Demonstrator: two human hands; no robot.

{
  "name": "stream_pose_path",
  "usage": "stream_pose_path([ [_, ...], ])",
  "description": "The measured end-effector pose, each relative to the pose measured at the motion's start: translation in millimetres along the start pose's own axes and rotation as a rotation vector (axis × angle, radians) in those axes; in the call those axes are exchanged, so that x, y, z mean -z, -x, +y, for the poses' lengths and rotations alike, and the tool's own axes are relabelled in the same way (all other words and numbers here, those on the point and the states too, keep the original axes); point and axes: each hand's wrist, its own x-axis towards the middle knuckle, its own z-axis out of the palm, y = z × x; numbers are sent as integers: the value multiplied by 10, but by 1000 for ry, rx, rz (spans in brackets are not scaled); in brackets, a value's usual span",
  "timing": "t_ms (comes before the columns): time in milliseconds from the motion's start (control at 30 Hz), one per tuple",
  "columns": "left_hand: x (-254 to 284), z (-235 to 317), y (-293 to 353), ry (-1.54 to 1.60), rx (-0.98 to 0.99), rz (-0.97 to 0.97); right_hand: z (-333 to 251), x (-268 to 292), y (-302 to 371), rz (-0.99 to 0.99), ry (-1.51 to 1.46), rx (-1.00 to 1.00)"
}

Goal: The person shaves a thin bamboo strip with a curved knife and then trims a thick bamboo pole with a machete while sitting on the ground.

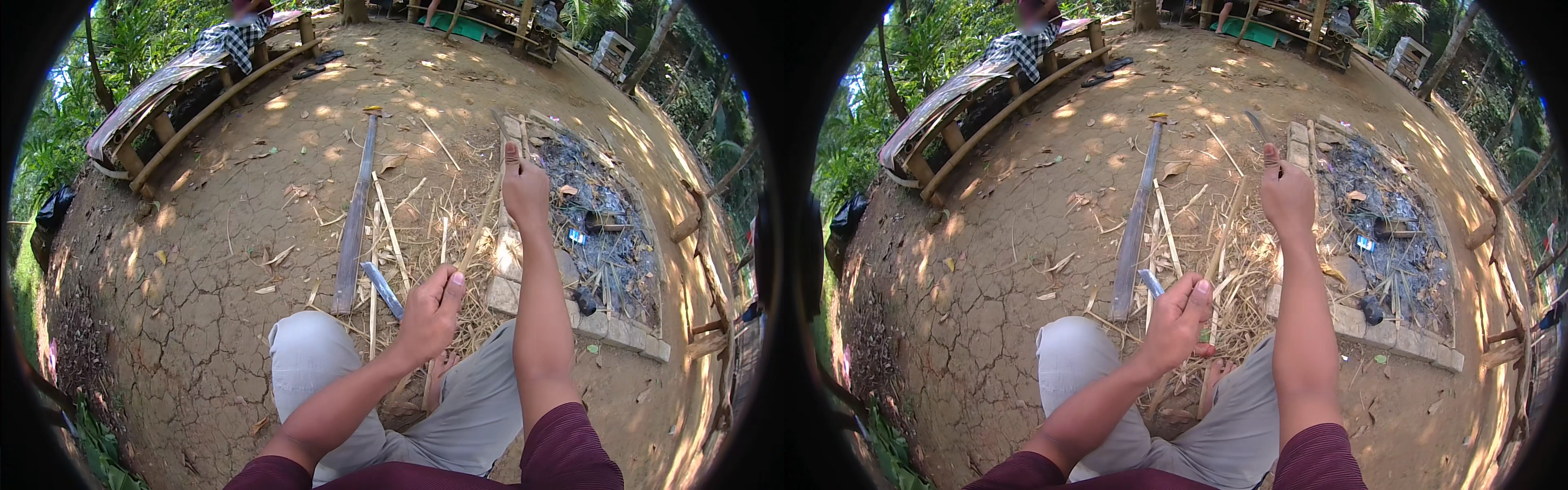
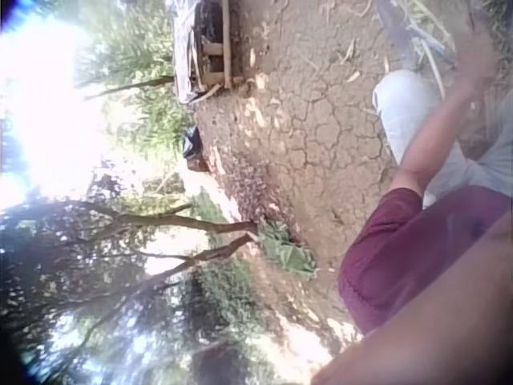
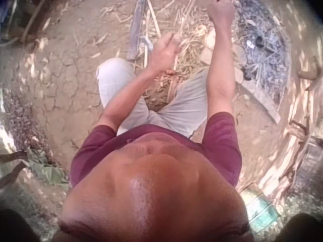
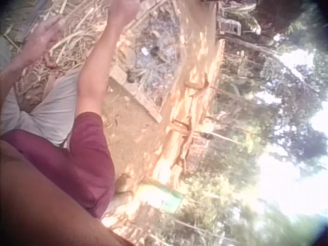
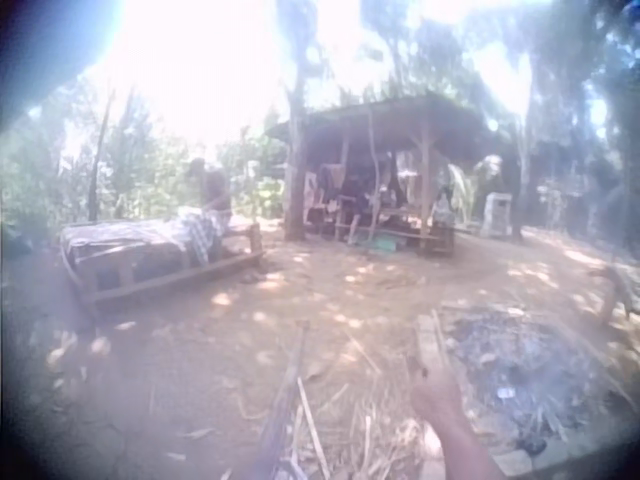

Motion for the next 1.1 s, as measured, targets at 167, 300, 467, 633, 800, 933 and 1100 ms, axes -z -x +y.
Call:
stream_pose_path([
  [167, 267, 212, -128, 377, 284, -81, -25, 25, 490, -419, -671, -112],
  [300, 308, 280, -143, 443, 333, -119, -469, 182, 706, -619, -1125, -178],
  [467, 352, 230, -173, 413, 322, -162, -413, 119, 715, -567, -1148, -192],
  [633, 234, 351, -183, 329, 298, -101, -391, 126, 723, -544, -1088, -163],
  [800, 270, 288, -226, 316, 233, -109, -393, 99, 754, -587, -1010, -116],
  [933, 352, 276, -225, 413, 202, -85, -494, 90, 864, -369, -490, 290],
  [1100, 392, 332, -227, 468, 173, 48, -578, 114, 1053, -349, -181, 563],
])
